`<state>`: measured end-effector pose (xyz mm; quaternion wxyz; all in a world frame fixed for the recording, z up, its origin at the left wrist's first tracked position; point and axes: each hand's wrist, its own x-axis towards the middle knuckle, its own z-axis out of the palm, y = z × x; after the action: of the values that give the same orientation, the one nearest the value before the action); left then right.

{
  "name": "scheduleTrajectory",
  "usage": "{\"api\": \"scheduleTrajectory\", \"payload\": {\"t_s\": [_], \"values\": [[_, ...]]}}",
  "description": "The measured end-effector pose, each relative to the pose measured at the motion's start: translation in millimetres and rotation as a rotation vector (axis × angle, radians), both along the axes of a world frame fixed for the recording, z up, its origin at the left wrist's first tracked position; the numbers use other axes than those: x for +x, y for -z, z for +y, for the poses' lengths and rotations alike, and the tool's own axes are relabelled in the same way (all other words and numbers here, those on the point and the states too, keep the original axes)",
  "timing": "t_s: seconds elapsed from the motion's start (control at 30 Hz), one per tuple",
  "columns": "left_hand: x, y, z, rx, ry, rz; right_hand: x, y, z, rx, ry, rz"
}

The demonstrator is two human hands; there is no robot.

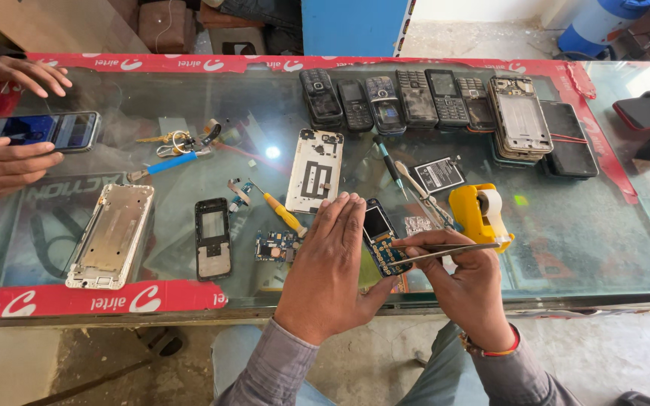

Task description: The person picks up a feature phone from a glass workbench and pries open its housing by hand. They separate the keypad and screen assembly, then use a flat pry tool to work around the keypad and internal board, holding the phone steady with the other hand.

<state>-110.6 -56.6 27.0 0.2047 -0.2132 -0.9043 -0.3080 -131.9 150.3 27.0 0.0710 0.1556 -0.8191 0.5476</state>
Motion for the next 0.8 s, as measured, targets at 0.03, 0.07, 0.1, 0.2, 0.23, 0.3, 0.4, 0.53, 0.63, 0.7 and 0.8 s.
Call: {"api": "scheduleTrajectory", "payload": {"t_s": [0.03,0.07,0.1,0.2,0.23,0.3,0.4,0.53,0.63,0.7,0.8], "values": [[0,0,0,0.010,0.000,0.003,-1,0,-2,0.001,-0.014,0.010],[-1,0,0,0.019,0.001,0.011,-3,0,-5,0.001,-0.026,0.024],[-1,1,0,0.012,0.001,0.000,-5,1,-8,0.001,-0.038,0.040],[-4,1,-5,-0.007,-0.010,-0.019,-7,2,-12,0.002,-0.037,0.002],[-4,1,-6,-0.009,-0.013,-0.022,-8,3,-14,0.020,-0.035,0.008],[-6,1,-6,-0.003,-0.006,-0.019,-10,3,-14,0.058,-0.017,0.024],[-7,2,-7,0.007,-0.001,-0.010,-11,4,-14,0.030,-0.040,0.012],[-6,2,-7,0.005,0.001,-0.015,-11,3,-15,0.020,-0.048,-0.008],[-4,2,-5,0.008,0.003,-0.006,-9,1,-13,0.026,-0.045,-0.003],[-3,2,-4,0.001,0.003,-0.011,-8,0,-12,0.032,-0.056,0.006],[-3,1,-5,-0.017,-0.001,-0.026,-8,-1,-12,0.022,-0.053,-0.023]]}}
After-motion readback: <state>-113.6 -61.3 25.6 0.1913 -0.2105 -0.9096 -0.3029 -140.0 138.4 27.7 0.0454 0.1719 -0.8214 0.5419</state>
